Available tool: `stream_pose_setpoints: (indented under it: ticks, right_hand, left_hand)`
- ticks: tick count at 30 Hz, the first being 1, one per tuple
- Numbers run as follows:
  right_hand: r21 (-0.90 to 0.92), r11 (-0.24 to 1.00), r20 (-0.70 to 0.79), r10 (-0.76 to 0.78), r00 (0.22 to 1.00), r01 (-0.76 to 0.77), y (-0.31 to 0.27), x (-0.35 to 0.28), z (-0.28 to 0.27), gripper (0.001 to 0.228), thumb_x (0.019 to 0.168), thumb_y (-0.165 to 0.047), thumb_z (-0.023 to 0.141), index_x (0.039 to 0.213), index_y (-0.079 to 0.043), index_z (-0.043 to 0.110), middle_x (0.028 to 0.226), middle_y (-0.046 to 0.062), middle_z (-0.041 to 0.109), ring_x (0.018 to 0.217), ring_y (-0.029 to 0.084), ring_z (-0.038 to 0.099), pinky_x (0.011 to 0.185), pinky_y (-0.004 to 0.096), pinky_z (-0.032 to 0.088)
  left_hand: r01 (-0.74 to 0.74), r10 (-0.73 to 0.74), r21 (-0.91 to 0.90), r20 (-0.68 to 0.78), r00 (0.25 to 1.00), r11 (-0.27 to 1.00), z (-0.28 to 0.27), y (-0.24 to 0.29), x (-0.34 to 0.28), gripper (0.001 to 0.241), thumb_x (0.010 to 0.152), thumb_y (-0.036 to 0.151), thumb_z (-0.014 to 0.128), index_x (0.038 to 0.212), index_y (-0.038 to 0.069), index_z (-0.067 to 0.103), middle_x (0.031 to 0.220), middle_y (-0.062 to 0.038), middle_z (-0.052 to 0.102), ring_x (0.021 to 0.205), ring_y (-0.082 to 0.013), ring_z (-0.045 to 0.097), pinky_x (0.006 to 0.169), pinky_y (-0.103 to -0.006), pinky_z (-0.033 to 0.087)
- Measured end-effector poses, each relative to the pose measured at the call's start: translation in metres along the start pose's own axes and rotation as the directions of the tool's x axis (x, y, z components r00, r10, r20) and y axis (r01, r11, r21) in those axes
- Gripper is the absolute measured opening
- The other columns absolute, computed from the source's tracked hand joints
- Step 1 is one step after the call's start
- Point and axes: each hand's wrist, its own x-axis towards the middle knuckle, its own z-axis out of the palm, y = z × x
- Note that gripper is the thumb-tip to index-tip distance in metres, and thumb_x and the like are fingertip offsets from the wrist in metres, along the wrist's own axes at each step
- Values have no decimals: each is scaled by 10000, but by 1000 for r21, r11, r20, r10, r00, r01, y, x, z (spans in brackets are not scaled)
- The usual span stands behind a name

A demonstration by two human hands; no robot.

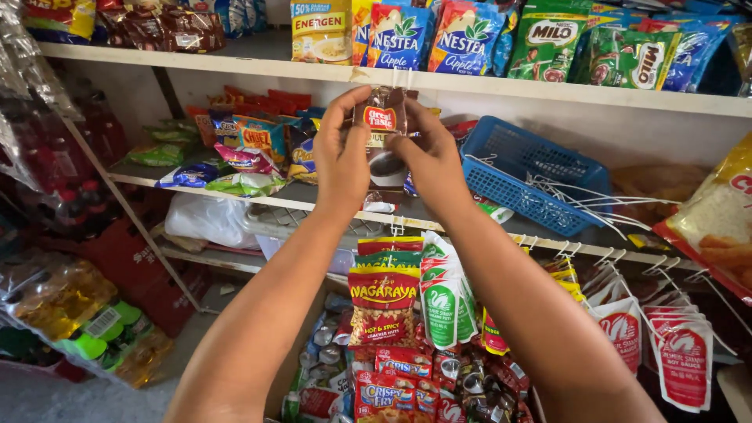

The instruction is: Stocking and organizing various packaged food items and condiment packets on store shelves.

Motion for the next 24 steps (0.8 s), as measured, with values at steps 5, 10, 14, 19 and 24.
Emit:
stream_pose_setpoints:
  ticks: [5, 10, 14, 19, 24]
  right_hand:
    - [-9, 1000, 23, -15, 1000, 15, 7, 7, -4, 609, 917, -20, 686, 1498, 1, 505, 1166, 60, 694, 1028, 114, 642, 905, 268, 541]
    - [-103, 995, -35, 13, 999, -17, 10, 4, -4, 560, 909, -15, 684, 1445, -31, 520, 1103, 75, 683, 954, 124, 664, 817, 267, 559]
    - [-240, 953, -149, -226, 963, 187, 33, 8, -8, 398, 932, 12, 700, 1251, -43, 470, 1091, 96, 659, 932, 145, 675, 764, 284, 574]
    - [-326, 934, -175, -212, 962, 146, 72, 25, -27, 373, 938, 38, 656, 1272, -61, 522, 1130, 109, 696, 993, 159, 714, 826, 289, 596]
    - [-460, 886, -129, -132, 983, 59, 93, 26, -43, 621, 890, 47, 681, 1470, -98, 515, 1233, 141, 685, 1088, 193, 715, 900, 312, 594]
  left_hand:
    - [-50, 50, 92, 3, 999, 994, -1, -10, 7, 274, 1066, 74, 586, 1329, 5, 623, 1236, -78, 692, 1085, -102, 650, 960, -264, 539]
    - [-89, 98, 310, -11, 995, 947, 4, -23, 7, 266, 1033, 74, 640, 1293, 22, 636, 1210, -87, 700, 1044, -147, 674, 923, -285, 559]
    - [-187, 258, 442, -106, 960, 877, 10, -52, 11, 286, 943, 24, 735, 1169, 24, 559, 1150, -111, 571, 1008, -230, 657, 858, -322, 609]
    - [-29, 120, 501, -150, 981, 865, 15, -88, 26, 318, 912, 48, 745, 1199, 72, 612, 1142, -132, 609, 971, -279, 727, 818, -359, 600]
    - [-42, 61, 753, 3, 998, 657, 9, -118, 26, 462, 875, 51, 732, 1314, 155, 636, 1237, -167, 642, 1104, -406, 643, 920, -478, 528]
